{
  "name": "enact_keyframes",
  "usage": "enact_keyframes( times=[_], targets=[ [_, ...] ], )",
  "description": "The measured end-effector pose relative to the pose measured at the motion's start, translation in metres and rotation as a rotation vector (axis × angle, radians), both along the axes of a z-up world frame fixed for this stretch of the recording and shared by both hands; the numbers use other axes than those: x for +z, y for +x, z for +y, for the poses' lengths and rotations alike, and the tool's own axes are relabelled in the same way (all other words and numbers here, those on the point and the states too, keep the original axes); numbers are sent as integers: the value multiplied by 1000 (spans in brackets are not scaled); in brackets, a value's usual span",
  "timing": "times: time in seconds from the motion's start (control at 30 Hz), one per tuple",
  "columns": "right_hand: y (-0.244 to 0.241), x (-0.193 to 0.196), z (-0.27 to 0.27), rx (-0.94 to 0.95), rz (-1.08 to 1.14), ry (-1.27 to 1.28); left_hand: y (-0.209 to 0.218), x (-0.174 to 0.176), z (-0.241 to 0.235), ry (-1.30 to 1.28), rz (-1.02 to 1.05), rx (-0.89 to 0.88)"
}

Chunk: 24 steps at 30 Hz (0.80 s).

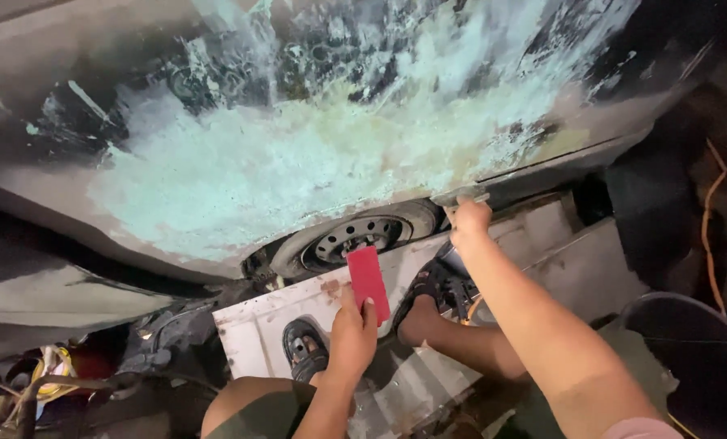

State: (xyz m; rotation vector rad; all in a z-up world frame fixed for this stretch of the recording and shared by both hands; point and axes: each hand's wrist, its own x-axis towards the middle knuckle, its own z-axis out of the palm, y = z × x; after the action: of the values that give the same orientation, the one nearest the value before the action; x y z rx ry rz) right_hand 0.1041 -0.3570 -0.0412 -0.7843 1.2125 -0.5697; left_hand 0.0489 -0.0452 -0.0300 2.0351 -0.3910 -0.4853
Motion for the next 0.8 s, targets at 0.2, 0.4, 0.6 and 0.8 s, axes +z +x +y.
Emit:
enact_keyframes(
  times=[0.2, 0.4, 0.6, 0.8],
  targets=[
    [-45, -34, -7, -25, -121, 53, 5, 7, 2, -5, 81, 40],
    [-122, -110, 13, -85, -199, -72, -6, 38, 1, -173, 137, -6],
    [-183, -72, 59, 241, -132, -266, -10, -13, 5, -151, 130, 91],
    [-212, -9, 95, 306, -256, -491, -36, 8, 0, -188, 168, 32]
  ],
)
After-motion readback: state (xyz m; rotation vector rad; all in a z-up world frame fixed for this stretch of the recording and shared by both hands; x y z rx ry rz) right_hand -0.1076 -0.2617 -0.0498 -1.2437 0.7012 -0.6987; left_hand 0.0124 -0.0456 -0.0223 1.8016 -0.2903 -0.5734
